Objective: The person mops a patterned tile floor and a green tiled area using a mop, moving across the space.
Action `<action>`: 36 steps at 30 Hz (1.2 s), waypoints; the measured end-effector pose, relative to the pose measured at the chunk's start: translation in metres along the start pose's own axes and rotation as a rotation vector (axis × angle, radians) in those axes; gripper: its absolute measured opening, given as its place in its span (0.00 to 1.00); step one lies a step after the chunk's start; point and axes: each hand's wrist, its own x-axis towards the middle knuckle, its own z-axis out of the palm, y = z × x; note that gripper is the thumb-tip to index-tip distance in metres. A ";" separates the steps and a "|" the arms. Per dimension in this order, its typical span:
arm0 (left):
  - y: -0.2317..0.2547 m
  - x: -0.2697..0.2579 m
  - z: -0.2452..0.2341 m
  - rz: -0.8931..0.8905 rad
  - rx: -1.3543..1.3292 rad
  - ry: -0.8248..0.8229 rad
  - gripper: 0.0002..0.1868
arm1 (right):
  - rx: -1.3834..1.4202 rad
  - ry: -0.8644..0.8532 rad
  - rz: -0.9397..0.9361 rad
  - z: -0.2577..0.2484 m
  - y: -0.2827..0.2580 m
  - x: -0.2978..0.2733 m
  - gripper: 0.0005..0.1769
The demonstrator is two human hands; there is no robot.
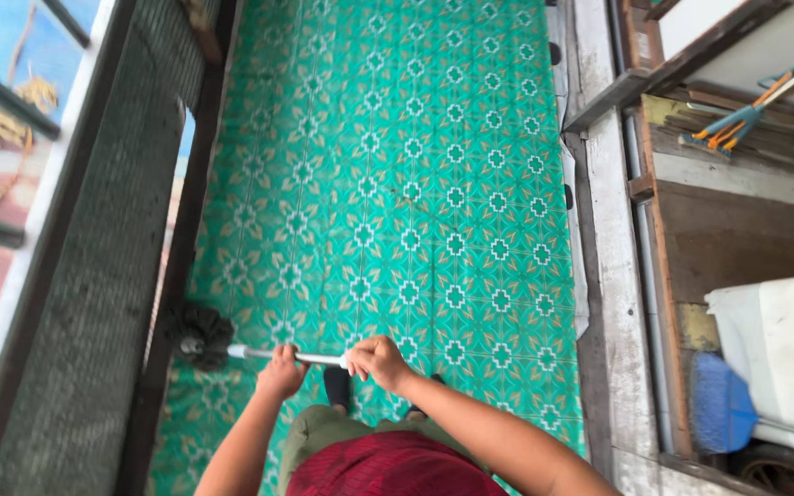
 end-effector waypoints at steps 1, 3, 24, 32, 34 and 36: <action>-0.005 0.000 0.003 -0.011 -0.020 -0.011 0.31 | -0.027 -0.009 0.045 0.001 -0.006 0.002 0.21; -0.007 0.001 0.011 0.113 -0.144 0.181 0.29 | -0.065 -0.026 0.108 0.002 -0.019 -0.002 0.21; 0.271 -0.085 0.204 0.529 -0.147 -0.066 0.31 | -0.033 0.380 -0.017 -0.193 -0.056 -0.301 0.25; 0.413 -0.166 0.305 0.813 -0.076 -0.379 0.33 | -0.127 0.820 0.001 -0.215 -0.055 -0.483 0.24; 0.436 -0.181 0.320 0.877 -0.043 -0.436 0.33 | -0.091 0.873 0.072 -0.204 -0.055 -0.507 0.21; 0.448 -0.191 0.328 0.915 0.188 -0.534 0.34 | -0.047 0.914 0.147 -0.189 -0.049 -0.519 0.19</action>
